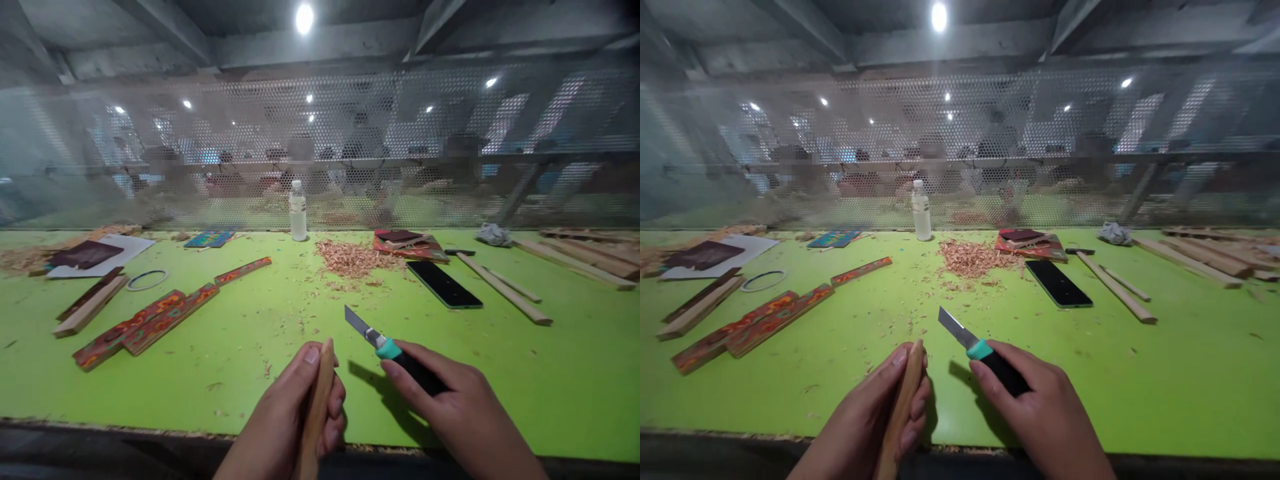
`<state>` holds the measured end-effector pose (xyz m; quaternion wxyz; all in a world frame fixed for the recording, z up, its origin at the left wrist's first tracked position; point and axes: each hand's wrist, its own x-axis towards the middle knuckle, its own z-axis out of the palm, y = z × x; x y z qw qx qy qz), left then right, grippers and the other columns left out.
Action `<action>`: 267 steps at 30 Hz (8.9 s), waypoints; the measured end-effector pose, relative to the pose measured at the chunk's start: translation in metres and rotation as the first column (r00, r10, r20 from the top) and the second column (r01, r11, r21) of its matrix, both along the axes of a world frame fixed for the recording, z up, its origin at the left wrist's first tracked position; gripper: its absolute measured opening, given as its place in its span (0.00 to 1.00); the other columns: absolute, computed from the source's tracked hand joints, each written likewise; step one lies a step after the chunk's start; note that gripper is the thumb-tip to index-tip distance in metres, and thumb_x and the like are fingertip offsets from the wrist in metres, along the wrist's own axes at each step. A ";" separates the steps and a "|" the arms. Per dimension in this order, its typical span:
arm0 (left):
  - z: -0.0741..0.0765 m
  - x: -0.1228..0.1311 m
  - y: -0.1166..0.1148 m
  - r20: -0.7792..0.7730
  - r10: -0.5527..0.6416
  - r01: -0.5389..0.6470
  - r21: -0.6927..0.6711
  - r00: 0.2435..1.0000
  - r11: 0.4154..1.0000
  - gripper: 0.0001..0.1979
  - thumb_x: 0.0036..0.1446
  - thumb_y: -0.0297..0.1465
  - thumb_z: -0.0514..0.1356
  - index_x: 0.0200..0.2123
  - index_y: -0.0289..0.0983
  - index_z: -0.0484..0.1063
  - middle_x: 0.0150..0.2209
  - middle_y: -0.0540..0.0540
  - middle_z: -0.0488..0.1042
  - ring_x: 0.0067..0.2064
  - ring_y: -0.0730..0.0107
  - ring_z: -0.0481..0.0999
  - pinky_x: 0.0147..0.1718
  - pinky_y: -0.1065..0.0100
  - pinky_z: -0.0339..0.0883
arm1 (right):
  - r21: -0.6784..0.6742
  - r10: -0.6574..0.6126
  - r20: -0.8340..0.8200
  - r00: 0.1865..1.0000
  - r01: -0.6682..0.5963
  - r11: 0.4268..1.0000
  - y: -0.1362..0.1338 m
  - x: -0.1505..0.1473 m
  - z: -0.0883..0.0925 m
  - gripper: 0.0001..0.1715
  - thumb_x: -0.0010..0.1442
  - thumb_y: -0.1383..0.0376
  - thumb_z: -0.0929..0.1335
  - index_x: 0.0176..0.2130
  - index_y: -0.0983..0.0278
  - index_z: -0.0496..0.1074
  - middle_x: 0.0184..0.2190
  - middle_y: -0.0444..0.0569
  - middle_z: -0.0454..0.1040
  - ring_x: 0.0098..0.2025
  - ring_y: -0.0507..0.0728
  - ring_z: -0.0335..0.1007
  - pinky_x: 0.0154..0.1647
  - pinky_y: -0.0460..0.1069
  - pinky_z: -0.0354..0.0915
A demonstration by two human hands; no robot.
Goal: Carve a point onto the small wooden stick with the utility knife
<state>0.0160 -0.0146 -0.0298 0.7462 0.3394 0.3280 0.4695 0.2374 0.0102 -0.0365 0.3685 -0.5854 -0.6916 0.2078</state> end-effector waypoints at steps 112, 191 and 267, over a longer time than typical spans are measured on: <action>0.000 0.028 -0.017 -0.821 0.292 0.064 0.368 0.491 0.928 0.23 0.72 0.50 0.48 0.39 0.39 0.73 0.44 0.35 0.83 0.46 0.44 0.79 0.42 0.55 0.63 | 0.155 0.317 0.073 0.946 -0.324 0.933 -0.008 0.006 -0.008 0.24 0.63 0.52 0.77 0.54 0.60 0.83 0.44 0.46 0.88 0.40 0.57 0.86 0.42 0.46 0.75; 0.002 0.005 -0.009 -0.411 -0.026 0.077 0.109 0.911 0.991 0.31 0.59 0.49 0.70 0.60 0.41 0.71 0.39 0.51 0.74 0.31 0.76 0.71 0.34 0.74 0.69 | 0.149 0.319 0.108 0.942 -0.332 0.931 -0.008 0.008 -0.004 0.18 0.63 0.52 0.76 0.50 0.57 0.84 0.41 0.46 0.88 0.38 0.59 0.86 0.39 0.47 0.76; 0.004 0.018 -0.010 -0.685 0.058 0.124 0.213 0.726 0.969 0.25 0.65 0.56 0.59 0.38 0.39 0.73 0.39 0.44 0.79 0.46 0.57 0.75 0.47 0.61 0.68 | 0.298 0.262 0.107 0.959 -0.282 0.912 -0.015 0.010 -0.017 0.23 0.67 0.50 0.73 0.55 0.58 0.81 0.40 0.46 0.88 0.37 0.55 0.85 0.40 0.45 0.75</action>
